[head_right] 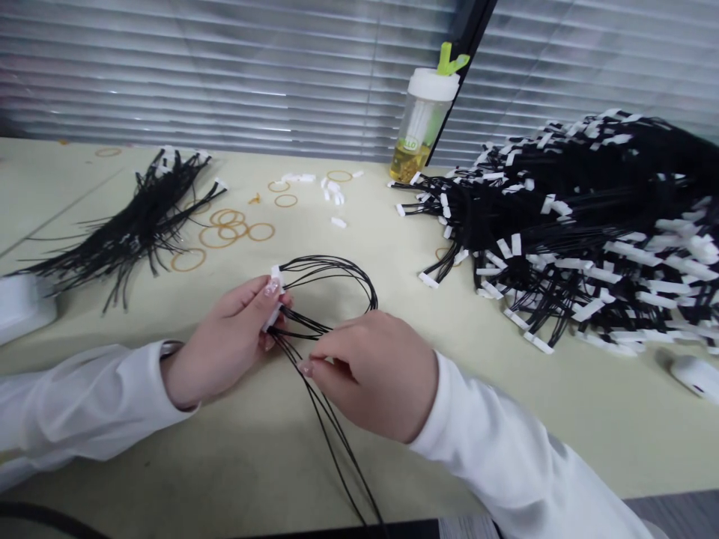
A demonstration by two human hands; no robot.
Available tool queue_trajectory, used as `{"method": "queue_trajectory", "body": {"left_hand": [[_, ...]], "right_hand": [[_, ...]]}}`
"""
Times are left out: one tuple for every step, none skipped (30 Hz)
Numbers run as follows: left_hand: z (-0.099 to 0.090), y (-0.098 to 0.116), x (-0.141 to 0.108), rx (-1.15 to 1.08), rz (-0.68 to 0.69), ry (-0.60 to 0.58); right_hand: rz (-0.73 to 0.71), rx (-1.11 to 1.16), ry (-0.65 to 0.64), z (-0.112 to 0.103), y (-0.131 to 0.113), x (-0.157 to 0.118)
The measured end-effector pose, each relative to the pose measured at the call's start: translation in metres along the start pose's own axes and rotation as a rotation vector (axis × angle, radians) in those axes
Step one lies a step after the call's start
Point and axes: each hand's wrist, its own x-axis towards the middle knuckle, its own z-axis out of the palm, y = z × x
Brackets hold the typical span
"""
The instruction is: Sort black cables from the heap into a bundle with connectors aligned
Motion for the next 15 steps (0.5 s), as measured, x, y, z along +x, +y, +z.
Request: {"method": "queue_trajectory", "body": {"left_hand": [[0.0, 0.0, 0.0, 0.0, 0.0, 0.0], [0.0, 0.0, 0.0, -0.001, -0.002, -0.003], [0.0, 0.0, 0.0, -0.004, -0.004, -0.004], [0.0, 0.0, 0.0, -0.008, -0.005, -0.005], [0.0, -0.001, 0.0, -0.011, -0.004, -0.006], [0.0, -0.001, 0.0, -0.013, -0.003, -0.006], [0.0, -0.001, 0.0, -0.013, -0.003, -0.007], [0.0, -0.001, 0.0, -0.014, -0.006, -0.01], [-0.001, -0.001, 0.0, -0.015, -0.01, -0.014], [-0.001, -0.001, 0.0, -0.016, -0.016, -0.02], [-0.001, -0.001, 0.0, -0.021, -0.021, -0.022], [-0.001, -0.002, 0.0, -0.034, -0.025, -0.02], [-0.001, -0.002, 0.0, -0.054, -0.029, -0.012], [0.0, -0.002, 0.001, -0.078, -0.033, -0.001], [0.0, -0.002, 0.001, -0.1, -0.038, 0.011]], "right_hand": [[0.002, 0.003, 0.004, 0.0, 0.0, 0.0], [0.007, 0.0, 0.007, 0.001, 0.0, 0.001], [0.012, -0.005, 0.003, 0.001, 0.0, 0.002], [0.016, -0.011, -0.009, 0.002, 0.0, 0.002], [0.021, -0.021, -0.025, 0.003, -0.001, 0.003], [0.032, -0.035, -0.037, 0.004, -0.001, 0.004], [0.052, -0.056, -0.04, 0.005, -0.002, 0.005], [0.082, -0.089, -0.033, 0.006, -0.003, 0.005], [0.121, -0.134, -0.017, 0.007, -0.003, 0.005], [0.165, -0.189, 0.008, 0.007, -0.003, 0.004], [0.209, -0.255, 0.04, 0.007, -0.002, 0.003], [0.25, -0.333, 0.082, 0.006, -0.001, 0.001], [0.288, -0.419, 0.136, 0.004, 0.002, -0.001], [0.32, -0.506, 0.205, 0.001, 0.005, -0.003], [0.338, -0.585, 0.292, -0.003, 0.009, -0.006]]}}
